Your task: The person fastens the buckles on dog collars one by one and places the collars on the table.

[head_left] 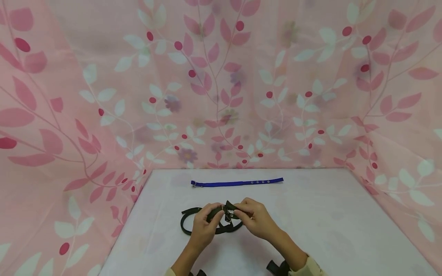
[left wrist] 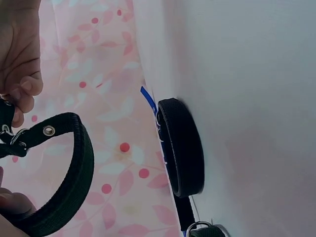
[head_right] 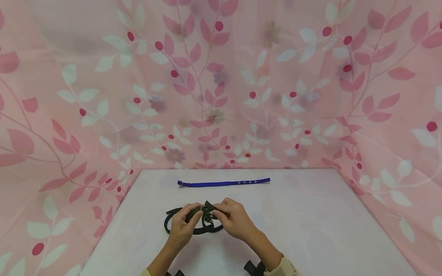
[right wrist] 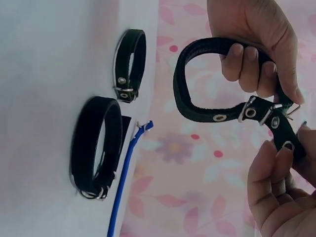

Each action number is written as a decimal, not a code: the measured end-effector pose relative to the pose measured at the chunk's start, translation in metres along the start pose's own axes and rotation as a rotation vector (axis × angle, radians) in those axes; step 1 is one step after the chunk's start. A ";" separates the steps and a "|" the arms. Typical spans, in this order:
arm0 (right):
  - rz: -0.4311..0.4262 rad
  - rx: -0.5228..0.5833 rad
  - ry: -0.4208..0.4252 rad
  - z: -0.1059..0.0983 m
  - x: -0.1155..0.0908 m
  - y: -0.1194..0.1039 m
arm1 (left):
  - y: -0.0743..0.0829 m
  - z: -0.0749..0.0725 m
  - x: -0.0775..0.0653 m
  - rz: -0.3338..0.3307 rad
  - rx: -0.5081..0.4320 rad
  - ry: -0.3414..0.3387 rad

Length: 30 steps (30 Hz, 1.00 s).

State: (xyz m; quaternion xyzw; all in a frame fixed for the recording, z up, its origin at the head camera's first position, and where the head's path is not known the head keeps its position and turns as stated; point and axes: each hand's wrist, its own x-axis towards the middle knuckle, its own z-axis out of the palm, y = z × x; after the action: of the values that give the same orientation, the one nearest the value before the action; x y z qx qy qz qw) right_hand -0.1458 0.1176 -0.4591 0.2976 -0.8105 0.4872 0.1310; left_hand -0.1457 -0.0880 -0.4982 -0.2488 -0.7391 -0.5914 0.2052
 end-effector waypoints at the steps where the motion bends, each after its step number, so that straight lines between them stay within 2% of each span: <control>1: 0.001 0.002 -0.022 -0.001 0.000 0.000 | 0.000 0.000 0.001 -0.002 0.001 -0.004; 7: -0.011 -0.016 -0.121 -0.003 -0.001 0.001 | 0.002 0.000 -0.001 -0.015 -0.013 -0.017; 11: -0.025 -0.032 -0.123 -0.002 -0.002 0.004 | 0.002 0.000 -0.002 -0.009 -0.021 -0.026; 16: -0.034 -0.046 -0.133 -0.001 -0.002 0.006 | 0.001 -0.002 -0.001 -0.039 -0.018 -0.063; 19: -0.035 -0.051 -0.138 -0.001 -0.003 0.007 | -0.001 -0.004 -0.001 -0.076 -0.057 -0.103; 22: -0.027 -0.039 -0.127 0.002 -0.004 0.008 | -0.002 -0.007 -0.002 -0.166 -0.122 -0.142; 24: -0.024 -0.036 -0.120 0.003 -0.005 0.009 | -0.002 -0.007 -0.003 -0.217 -0.127 -0.153; 28: -0.078 -0.073 -0.120 0.003 -0.004 0.014 | -0.005 -0.003 -0.006 -0.152 -0.060 -0.164; 30: -0.115 -0.074 -0.113 0.001 -0.004 0.016 | -0.007 -0.002 -0.008 -0.074 -0.027 -0.160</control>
State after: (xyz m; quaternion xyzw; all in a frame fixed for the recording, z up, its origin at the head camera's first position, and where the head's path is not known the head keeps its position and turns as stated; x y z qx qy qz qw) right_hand -0.1529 0.1233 -0.4734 0.3655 -0.8157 0.4310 0.1237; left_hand -0.1437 -0.0920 -0.5080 -0.2705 -0.7538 -0.5867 0.1199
